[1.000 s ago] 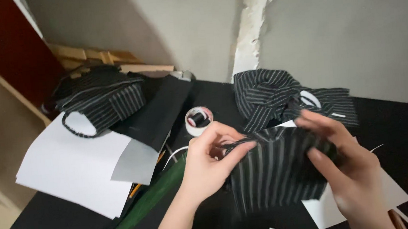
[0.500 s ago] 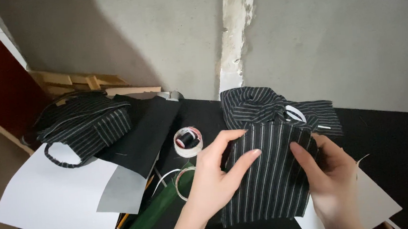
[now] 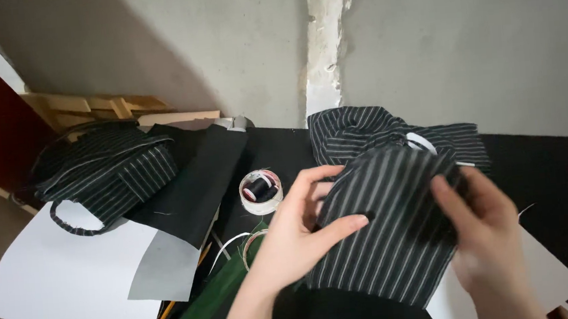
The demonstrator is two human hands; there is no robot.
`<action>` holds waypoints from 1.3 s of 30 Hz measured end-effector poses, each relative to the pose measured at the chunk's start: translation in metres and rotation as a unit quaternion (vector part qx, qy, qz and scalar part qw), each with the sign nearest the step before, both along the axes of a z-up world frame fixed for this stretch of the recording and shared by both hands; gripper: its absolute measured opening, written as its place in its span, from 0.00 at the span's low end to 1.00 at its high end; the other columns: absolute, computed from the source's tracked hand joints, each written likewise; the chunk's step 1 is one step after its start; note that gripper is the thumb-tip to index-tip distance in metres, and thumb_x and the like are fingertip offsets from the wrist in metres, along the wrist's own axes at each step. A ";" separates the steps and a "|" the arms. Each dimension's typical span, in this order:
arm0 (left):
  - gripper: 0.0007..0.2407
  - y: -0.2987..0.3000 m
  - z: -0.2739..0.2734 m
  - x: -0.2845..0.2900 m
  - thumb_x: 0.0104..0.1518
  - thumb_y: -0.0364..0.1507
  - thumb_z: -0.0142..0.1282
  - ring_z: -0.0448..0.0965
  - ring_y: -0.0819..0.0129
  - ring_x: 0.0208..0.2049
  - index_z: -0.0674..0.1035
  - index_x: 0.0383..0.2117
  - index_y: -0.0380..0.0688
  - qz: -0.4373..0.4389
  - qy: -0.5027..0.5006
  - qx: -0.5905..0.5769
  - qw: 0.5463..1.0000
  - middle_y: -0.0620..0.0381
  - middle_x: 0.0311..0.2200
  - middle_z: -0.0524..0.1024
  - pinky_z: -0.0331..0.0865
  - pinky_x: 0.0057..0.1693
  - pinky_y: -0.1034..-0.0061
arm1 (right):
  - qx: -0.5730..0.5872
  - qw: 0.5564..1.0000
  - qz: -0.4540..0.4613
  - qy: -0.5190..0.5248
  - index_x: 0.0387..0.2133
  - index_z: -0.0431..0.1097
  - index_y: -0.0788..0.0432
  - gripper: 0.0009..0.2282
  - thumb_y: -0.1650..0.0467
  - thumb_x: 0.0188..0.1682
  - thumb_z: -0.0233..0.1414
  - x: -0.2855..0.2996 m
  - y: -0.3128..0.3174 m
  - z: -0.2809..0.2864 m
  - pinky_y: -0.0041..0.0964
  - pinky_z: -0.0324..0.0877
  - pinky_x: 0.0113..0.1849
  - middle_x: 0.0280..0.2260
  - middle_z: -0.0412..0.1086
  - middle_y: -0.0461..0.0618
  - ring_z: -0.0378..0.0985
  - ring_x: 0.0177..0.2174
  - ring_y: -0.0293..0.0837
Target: Cutting fabric pieces according to patterns and marking new patterns using a ruler and pencil
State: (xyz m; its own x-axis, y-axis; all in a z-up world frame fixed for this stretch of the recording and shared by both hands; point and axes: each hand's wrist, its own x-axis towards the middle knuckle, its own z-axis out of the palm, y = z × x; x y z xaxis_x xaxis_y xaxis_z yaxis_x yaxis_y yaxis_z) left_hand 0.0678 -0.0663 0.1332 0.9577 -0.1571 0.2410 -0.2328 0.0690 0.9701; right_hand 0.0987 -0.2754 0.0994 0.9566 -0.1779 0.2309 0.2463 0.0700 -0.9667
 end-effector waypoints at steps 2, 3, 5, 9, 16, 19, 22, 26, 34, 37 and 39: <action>0.22 0.007 0.002 0.001 0.42 0.33 0.62 0.75 0.77 0.37 0.71 0.46 0.54 0.015 0.019 0.088 0.996 0.61 0.43 0.74 0.71 0.36 0.84 | 0.089 0.992 -0.085 -0.003 0.31 0.66 0.53 0.02 0.73 0.49 0.52 0.011 -0.009 -0.006 0.16 0.63 0.36 0.30 0.68 0.36 0.67 0.32 0.25; 0.22 0.010 0.001 0.000 0.42 0.33 0.62 0.75 0.77 0.37 0.71 0.46 0.54 0.012 0.019 0.090 0.996 0.61 0.43 0.74 0.71 0.36 0.84 | 0.090 0.992 -0.088 -0.003 0.31 0.66 0.53 0.02 0.73 0.49 0.52 0.007 -0.013 -0.001 0.16 0.63 0.36 0.30 0.68 0.36 0.67 0.32 0.25; 0.18 0.017 0.000 0.000 0.40 0.34 0.63 0.77 0.73 0.41 0.74 0.39 0.48 -0.032 -0.032 0.094 0.995 0.58 0.43 0.75 0.78 0.39 0.83 | 0.132 0.988 -0.078 0.002 0.23 0.59 0.48 0.09 0.70 0.54 0.48 0.001 -0.020 0.012 0.20 0.52 0.25 0.20 0.57 0.34 0.58 0.21 0.27; 0.14 0.015 0.016 -0.011 0.37 0.33 0.66 0.82 0.78 0.31 0.78 0.30 0.45 -0.022 0.027 0.179 0.983 0.57 0.25 0.80 0.82 0.40 0.85 | 0.099 0.981 -0.160 0.037 0.21 0.54 0.51 0.16 0.68 0.61 0.45 -0.014 -0.021 0.036 0.26 0.52 0.28 0.21 0.47 0.35 0.54 0.24 0.30; 0.10 0.001 0.018 -0.015 0.42 0.37 0.66 0.81 0.85 0.22 0.77 0.25 0.50 0.075 0.071 0.259 0.960 0.69 0.26 0.82 0.72 0.33 0.90 | 0.090 0.979 -0.182 0.024 0.19 0.53 0.47 0.17 0.68 0.61 0.46 -0.011 -0.022 0.035 0.22 0.54 0.28 0.21 0.51 0.33 0.54 0.23 0.28; 0.10 -0.002 0.012 -0.012 0.43 0.35 0.65 0.83 0.85 0.24 0.78 0.27 0.50 0.085 0.041 0.232 0.968 0.68 0.22 0.81 0.74 0.36 0.90 | 0.089 0.980 -0.178 0.031 0.18 0.51 0.47 0.18 0.68 0.60 0.45 -0.011 -0.020 0.037 0.22 0.50 0.25 0.20 0.48 0.33 0.50 0.21 0.28; 0.06 -0.003 0.008 -0.011 0.44 0.28 0.64 0.84 0.80 0.24 0.82 0.27 0.42 0.068 0.046 0.135 0.987 0.58 0.18 0.82 0.77 0.39 0.90 | 0.097 0.978 -0.178 0.051 0.18 0.51 0.48 0.18 0.67 0.60 0.45 -0.013 -0.017 0.038 0.21 0.50 0.24 0.19 0.47 0.33 0.50 0.21 0.27; 0.02 0.007 0.001 -0.002 0.41 0.23 0.67 0.83 0.74 0.20 0.85 0.20 0.38 0.075 0.073 0.077 0.992 0.52 0.16 0.82 0.76 0.34 0.88 | 0.117 0.978 -0.169 0.046 0.20 0.55 0.50 0.16 0.67 0.59 0.46 -0.008 -0.020 0.032 0.22 0.57 0.29 0.22 0.52 0.34 0.57 0.25 0.28; 0.06 0.044 -0.001 0.009 0.49 0.27 0.57 0.86 0.77 0.26 0.85 0.27 0.42 0.123 0.092 0.221 0.963 0.58 0.26 0.85 0.78 0.35 0.88 | 0.134 0.976 -0.156 0.075 0.21 0.59 0.49 0.13 0.67 0.58 0.48 -0.005 -0.019 0.034 0.22 0.56 0.28 0.22 0.54 0.33 0.58 0.24 0.27; 0.08 0.059 -0.007 0.015 0.54 0.30 0.51 0.87 0.80 0.30 0.83 0.28 0.46 0.175 0.107 0.333 0.921 0.63 0.28 0.85 0.76 0.37 0.88 | 0.131 0.975 -0.151 0.095 0.27 0.64 0.50 0.07 0.67 0.56 0.48 -0.002 -0.018 0.032 0.24 0.60 0.32 0.26 0.58 0.34 0.62 0.29 0.30; 0.08 0.060 -0.010 0.015 0.55 0.29 0.49 0.87 0.79 0.32 0.81 0.25 0.43 0.185 0.107 0.345 0.914 0.63 0.26 0.85 0.78 0.42 0.87 | 0.132 0.975 -0.146 0.107 0.31 0.66 0.51 0.05 0.67 0.55 0.48 0.003 -0.020 0.025 0.25 0.62 0.34 0.28 0.61 0.35 0.65 0.31 0.31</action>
State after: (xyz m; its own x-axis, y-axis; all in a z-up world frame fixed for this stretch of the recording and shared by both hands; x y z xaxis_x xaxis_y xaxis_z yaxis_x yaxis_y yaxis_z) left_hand 0.0827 -0.0063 0.1234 0.9895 0.1442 0.0076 0.0844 -0.6207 0.7795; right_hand 0.1015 -0.2952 0.1247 0.8774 -0.4763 -0.0585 0.0885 0.2804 -0.9558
